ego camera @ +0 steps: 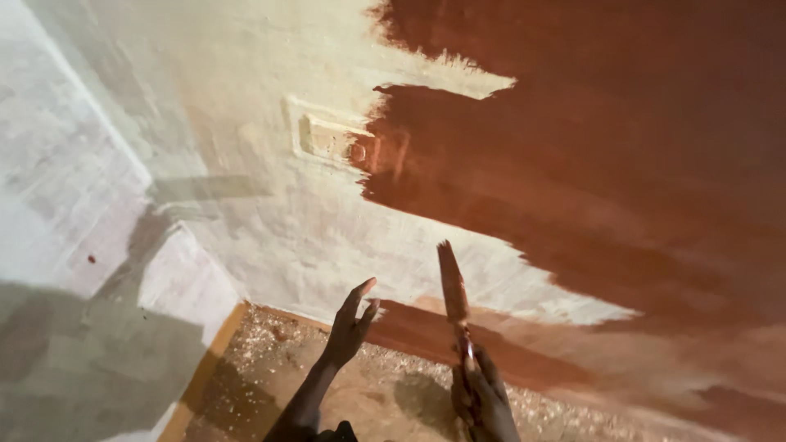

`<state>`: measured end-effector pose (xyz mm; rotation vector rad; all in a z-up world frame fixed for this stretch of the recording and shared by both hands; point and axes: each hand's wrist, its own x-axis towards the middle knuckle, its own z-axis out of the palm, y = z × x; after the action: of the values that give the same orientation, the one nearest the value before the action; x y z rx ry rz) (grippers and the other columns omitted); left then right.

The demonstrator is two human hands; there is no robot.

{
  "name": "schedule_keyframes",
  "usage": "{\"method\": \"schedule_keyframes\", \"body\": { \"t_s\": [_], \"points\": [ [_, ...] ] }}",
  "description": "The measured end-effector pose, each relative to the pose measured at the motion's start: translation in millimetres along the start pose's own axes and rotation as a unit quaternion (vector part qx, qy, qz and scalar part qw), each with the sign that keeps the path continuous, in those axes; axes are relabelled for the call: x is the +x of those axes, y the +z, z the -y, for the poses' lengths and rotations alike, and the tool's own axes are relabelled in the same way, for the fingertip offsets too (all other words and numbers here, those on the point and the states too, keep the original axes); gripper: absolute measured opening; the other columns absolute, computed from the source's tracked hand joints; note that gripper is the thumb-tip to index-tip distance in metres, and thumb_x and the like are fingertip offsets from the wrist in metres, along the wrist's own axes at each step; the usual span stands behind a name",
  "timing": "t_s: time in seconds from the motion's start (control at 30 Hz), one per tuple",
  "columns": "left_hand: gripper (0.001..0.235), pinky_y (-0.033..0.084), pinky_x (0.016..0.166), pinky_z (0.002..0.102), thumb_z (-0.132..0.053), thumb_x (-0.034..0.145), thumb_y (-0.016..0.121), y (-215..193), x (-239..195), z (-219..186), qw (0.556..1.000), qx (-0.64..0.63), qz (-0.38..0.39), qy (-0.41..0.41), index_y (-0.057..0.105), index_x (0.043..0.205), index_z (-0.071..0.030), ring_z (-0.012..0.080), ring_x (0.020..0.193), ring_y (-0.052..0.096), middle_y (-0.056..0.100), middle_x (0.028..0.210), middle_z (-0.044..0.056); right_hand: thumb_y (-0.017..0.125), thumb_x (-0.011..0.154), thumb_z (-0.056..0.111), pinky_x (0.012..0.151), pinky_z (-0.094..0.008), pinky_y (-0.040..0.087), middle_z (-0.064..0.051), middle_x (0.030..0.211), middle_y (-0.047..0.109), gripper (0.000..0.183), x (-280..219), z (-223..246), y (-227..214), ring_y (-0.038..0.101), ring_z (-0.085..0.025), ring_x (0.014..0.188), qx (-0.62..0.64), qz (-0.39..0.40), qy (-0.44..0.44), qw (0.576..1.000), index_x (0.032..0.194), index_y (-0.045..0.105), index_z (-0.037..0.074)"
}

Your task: The person paints a wall with reddish-brown paint using a brush. They repeatedly dip the brush into a paint can on the floor and apply paint in broad strokes to cover the unpainted surface.

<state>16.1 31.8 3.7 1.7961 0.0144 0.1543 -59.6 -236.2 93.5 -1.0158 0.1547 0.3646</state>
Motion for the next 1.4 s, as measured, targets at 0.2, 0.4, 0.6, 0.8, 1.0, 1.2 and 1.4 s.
{"method": "schedule_keyframes", "body": {
  "t_s": [0.2,0.4,0.6,0.8,1.0,1.2,1.4],
  "points": [
    [0.053,0.037,0.117,0.038,-0.028,0.102,0.059,-42,36,15,0.995,-0.038,0.08,0.045,0.049,0.148,-0.005,0.0247,0.144,0.048,0.054,0.152,0.014,0.05,0.103,0.026,0.036,-0.025,0.026,0.002,0.056,0.04,0.035,27,11,107,0.034,-0.007,0.04,-0.065,-0.024,0.018,0.997,0.135,0.053,0.011],
    [0.052,0.04,0.116,0.039,-0.031,0.102,0.06,-73,63,52,0.989,-0.06,0.13,0.043,0.05,0.147,-0.005,0.0243,0.142,0.053,0.059,0.149,0.013,0.049,0.104,0.026,0.033,-0.023,0.024,0.003,0.056,0.043,0.03,92,22,149,0.033,-0.006,0.038,-0.11,-0.002,-0.045,0.993,0.124,0.056,0.006],
    [0.051,0.039,0.118,0.041,-0.032,0.103,0.059,-71,85,57,0.974,-0.062,0.215,0.039,0.051,0.147,-0.008,0.0247,0.142,0.052,0.06,0.149,0.013,0.047,0.106,0.024,0.031,-0.022,0.025,0.004,0.055,0.041,0.03,108,31,156,0.031,-0.004,0.038,-0.026,-0.104,-0.172,0.979,0.124,0.057,0.003],
    [0.053,0.053,0.11,0.044,-0.035,0.101,0.056,-59,99,46,0.958,-0.133,0.255,-0.016,0.046,0.148,-0.012,0.0256,0.143,0.049,0.052,0.153,0.01,0.047,0.103,0.023,0.027,-0.023,0.028,0.004,0.052,0.046,0.031,99,5,159,0.033,-0.005,0.035,-0.063,-0.076,-0.163,0.982,0.127,0.055,0.005],
    [0.053,0.048,0.112,0.046,-0.038,0.107,0.053,-54,99,35,0.964,-0.082,0.246,0.059,0.047,0.151,-0.01,0.03,0.143,0.052,0.055,0.154,0.013,0.048,0.103,0.021,0.03,-0.023,0.028,0.004,0.057,0.046,0.032,107,20,151,0.034,-0.004,0.038,-0.069,-0.093,-0.163,0.98,0.126,0.054,0.0],
    [0.052,0.053,0.108,0.045,-0.039,0.101,0.052,-57,103,26,0.969,-0.107,0.22,-0.033,0.048,0.146,-0.013,0.0239,0.14,0.052,0.055,0.151,0.009,0.046,0.102,0.02,0.033,-0.024,0.026,0.004,0.057,0.044,0.033,89,36,168,0.032,-0.004,0.039,-0.062,-0.049,-0.127,0.989,0.129,0.053,0.002],
    [0.049,0.043,0.115,0.044,-0.034,0.105,0.055,-60,104,31,0.979,-0.076,0.184,0.053,0.051,0.147,-0.009,0.0257,0.137,0.057,0.062,0.146,0.013,0.045,0.101,0.019,0.031,-0.026,0.025,0.001,0.056,0.045,0.032,100,39,181,0.033,-0.007,0.037,-0.102,-0.067,-0.151,0.981,0.128,0.051,0.004]
  ]
}}
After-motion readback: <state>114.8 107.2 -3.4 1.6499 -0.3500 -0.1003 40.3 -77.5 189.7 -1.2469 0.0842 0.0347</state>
